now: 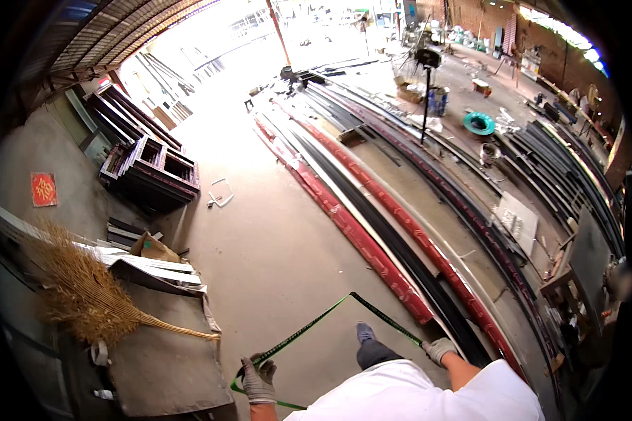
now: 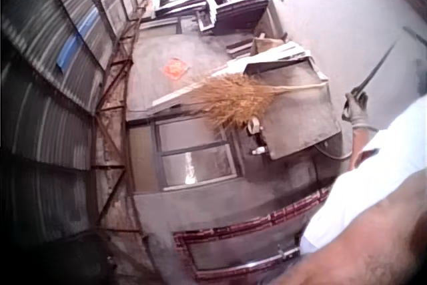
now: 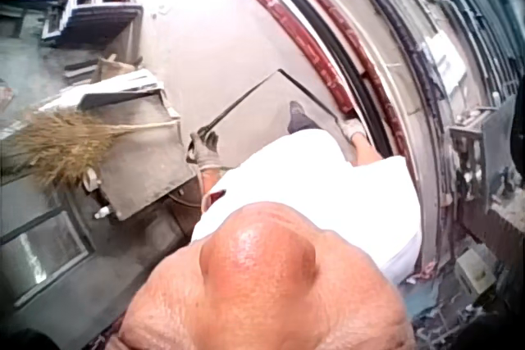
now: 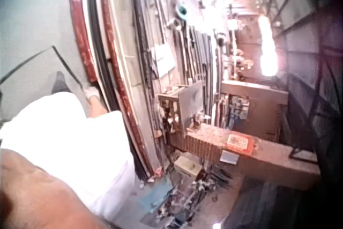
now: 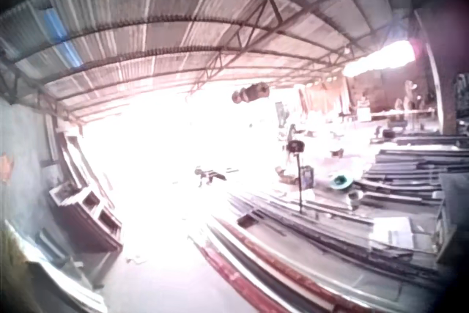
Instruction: The person measures a long metal profile with a tape measure, marks the cut line with a marker, and uses a chop saw to cut the profile. The cut piece is then set aside.
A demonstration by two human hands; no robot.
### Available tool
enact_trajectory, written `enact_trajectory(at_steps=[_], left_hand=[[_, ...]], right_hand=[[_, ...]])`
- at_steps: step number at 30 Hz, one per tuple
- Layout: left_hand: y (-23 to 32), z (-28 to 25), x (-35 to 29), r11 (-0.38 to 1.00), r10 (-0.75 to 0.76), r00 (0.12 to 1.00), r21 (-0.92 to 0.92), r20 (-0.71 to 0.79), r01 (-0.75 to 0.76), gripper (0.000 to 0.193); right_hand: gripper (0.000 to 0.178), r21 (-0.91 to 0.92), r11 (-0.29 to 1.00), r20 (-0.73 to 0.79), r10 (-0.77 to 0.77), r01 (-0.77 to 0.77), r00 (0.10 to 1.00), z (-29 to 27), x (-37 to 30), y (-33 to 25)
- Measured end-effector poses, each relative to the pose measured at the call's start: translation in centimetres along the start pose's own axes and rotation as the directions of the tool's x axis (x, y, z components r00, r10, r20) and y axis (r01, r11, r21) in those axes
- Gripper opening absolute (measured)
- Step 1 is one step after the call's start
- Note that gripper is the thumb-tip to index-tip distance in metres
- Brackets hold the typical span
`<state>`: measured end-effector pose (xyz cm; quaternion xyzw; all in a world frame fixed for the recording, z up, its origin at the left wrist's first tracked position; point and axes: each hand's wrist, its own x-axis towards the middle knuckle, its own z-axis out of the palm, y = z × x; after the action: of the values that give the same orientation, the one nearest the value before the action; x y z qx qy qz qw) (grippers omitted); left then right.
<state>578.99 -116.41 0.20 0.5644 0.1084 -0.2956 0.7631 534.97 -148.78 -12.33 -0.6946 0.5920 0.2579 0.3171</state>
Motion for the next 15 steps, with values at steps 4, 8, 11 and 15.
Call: enact_trajectory(at_steps=[4, 8, 11, 15], left_hand=[[4.7, 4.2, 5.9, 0.993, -0.010, 0.987, -0.116, -0.159, -0.008, 0.049], [10.2, 8.3, 12.8, 0.970, 0.054, 0.959, -0.214, -0.278, -0.116, 0.044], [11.9, 10.3, 19.8, 0.922, -0.019, 0.952, -0.374, -0.304, -0.101, 0.044], [14.1, 14.7, 30.7, 0.883, -0.088, 0.976, -0.469, -0.201, -0.018, 0.050]], right_hand=[[0.060, 0.001, 0.994, -0.083, -0.107, 0.107, 0.991, -9.4, 8.0, -10.1], [0.059, 0.052, 0.977, -0.125, -0.198, 0.205, 0.972, -21.6, 13.9, -25.1], [0.058, 0.055, 0.965, -0.182, -0.242, 0.256, 0.953, -27.6, 18.3, -34.3], [0.062, 0.038, 0.950, -0.318, -0.282, 0.310, 0.905, -31.6, 24.3, -43.9]])
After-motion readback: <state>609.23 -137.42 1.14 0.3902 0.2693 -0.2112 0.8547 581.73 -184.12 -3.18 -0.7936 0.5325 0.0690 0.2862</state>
